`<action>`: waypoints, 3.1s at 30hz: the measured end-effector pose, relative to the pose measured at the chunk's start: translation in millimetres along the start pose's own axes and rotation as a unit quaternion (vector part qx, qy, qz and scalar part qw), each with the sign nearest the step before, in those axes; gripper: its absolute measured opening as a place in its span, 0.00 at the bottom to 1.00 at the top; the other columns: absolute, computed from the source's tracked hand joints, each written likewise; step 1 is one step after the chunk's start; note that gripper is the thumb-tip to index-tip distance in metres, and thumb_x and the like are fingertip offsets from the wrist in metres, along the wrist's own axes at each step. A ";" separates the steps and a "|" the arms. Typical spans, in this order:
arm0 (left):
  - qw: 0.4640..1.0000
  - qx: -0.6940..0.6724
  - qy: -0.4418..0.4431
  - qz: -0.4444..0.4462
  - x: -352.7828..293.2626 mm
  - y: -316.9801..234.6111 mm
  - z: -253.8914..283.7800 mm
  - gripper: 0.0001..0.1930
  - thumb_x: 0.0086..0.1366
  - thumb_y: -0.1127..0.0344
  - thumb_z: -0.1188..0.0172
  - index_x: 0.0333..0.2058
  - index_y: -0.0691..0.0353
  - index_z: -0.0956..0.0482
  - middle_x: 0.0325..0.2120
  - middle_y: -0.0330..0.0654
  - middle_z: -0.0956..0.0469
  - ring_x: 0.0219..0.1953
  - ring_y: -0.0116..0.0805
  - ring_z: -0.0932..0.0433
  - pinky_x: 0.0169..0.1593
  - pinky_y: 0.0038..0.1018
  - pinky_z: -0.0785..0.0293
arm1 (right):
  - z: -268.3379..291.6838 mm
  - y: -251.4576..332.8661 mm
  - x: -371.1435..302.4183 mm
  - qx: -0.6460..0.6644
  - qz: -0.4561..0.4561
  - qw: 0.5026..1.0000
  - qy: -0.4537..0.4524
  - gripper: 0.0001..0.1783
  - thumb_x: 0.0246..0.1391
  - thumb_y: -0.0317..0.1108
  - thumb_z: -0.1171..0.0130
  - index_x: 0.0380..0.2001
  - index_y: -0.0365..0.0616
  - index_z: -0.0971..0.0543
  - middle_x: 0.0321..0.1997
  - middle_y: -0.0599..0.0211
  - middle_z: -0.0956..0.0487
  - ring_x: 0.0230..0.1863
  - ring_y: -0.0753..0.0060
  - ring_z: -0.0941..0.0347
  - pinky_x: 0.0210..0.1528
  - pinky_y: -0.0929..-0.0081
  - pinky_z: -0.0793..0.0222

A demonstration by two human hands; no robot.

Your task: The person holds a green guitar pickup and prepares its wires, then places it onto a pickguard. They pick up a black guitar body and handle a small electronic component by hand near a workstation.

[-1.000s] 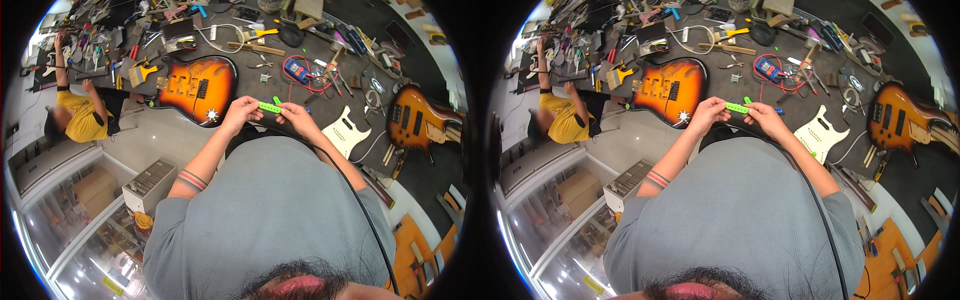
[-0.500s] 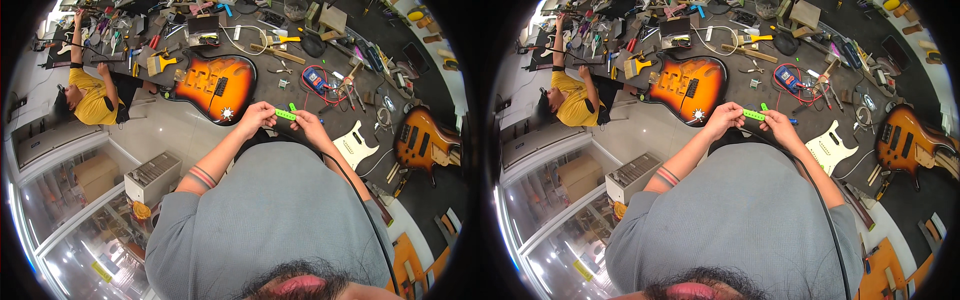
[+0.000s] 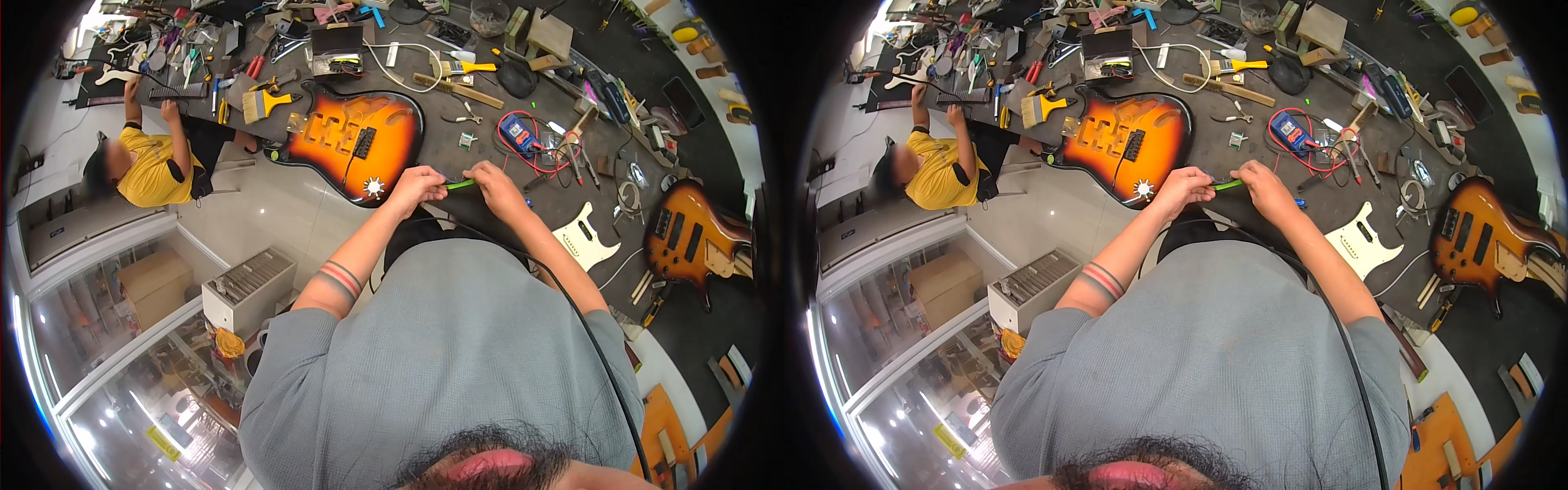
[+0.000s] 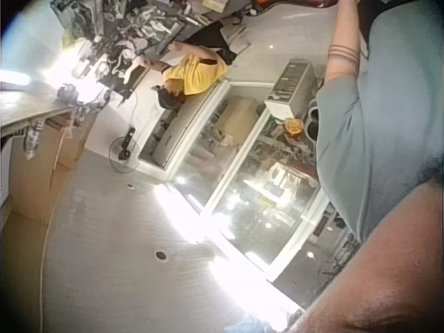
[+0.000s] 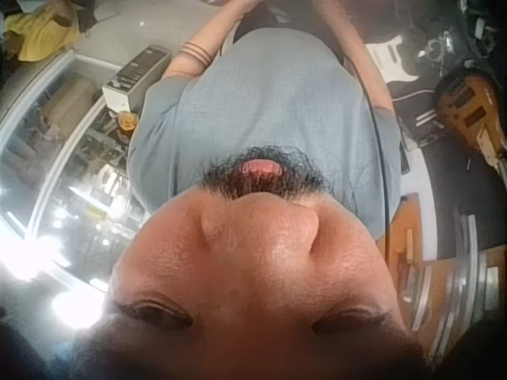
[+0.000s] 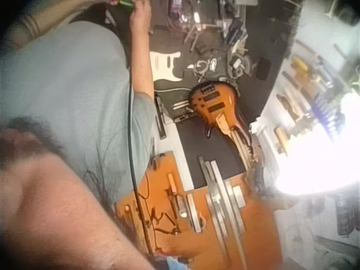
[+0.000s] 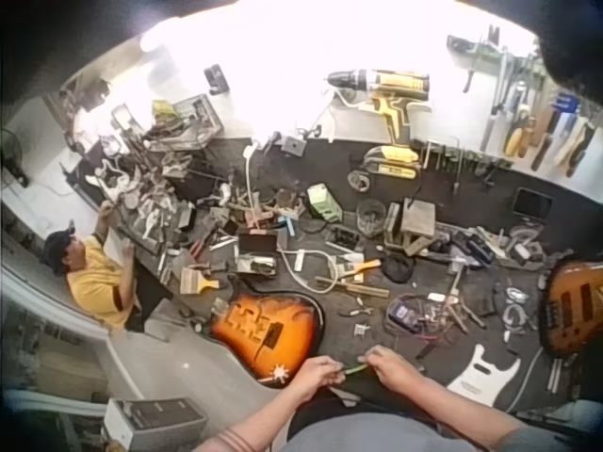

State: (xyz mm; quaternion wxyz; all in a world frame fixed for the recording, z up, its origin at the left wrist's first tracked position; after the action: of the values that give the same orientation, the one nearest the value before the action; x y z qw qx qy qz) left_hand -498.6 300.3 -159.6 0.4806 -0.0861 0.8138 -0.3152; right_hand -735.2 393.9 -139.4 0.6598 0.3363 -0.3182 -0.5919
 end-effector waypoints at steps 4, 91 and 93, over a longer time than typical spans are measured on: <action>0.996 0.007 -0.072 -0.062 12.6 19.3 1.9 0.05 0.73 0.74 0.34 0.43 0.68 0.19 0.38 0.46 0.16 0.38 0.34 0.13 0.46 0.28 0.15 | -6.4 -9.9 9.7 -0.013 0.044 0.999 -0.002 0.16 0.59 0.20 0.44 0.49 0.40 0.17 0.50 0.56 0.20 0.57 0.47 0.22 0.59 0.54 0.26; 0.496 0.598 0.381 -0.501 137.2 260.6 -617.0 0.23 0.63 0.72 0.30 0.56 0.61 0.23 0.52 0.48 0.23 0.52 0.53 0.25 0.57 0.45 0.29 | 324.9 -298.0 -517.7 -0.345 -0.333 0.661 -0.577 0.18 0.57 0.32 0.33 0.51 0.47 0.18 0.59 0.56 0.24 0.61 0.45 0.29 0.63 0.49 0.29; 0.490 0.606 0.367 -0.507 141.3 264.5 -616.8 0.23 0.62 0.70 0.29 0.56 0.61 0.22 0.51 0.47 0.23 0.49 0.52 0.25 0.55 0.43 0.31 | 319.6 -309.4 -526.4 -0.322 -0.330 0.666 -0.586 0.14 0.57 0.31 0.31 0.47 0.48 0.17 0.57 0.58 0.23 0.60 0.46 0.28 0.61 0.51 0.29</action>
State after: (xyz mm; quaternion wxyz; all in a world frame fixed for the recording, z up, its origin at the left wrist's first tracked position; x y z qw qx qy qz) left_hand -1045.5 711.1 -210.7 -0.1706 -0.0480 0.3405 -0.9234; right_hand -1223.1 873.6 -222.2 0.1656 -0.2304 -0.2970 -0.9117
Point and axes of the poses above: each hand's wrist, its own x-axis towards the middle knuckle, its own z-axis out of the back of the hand, y = z × x, the point moved 1 cm from there along x, towards the middle knuckle
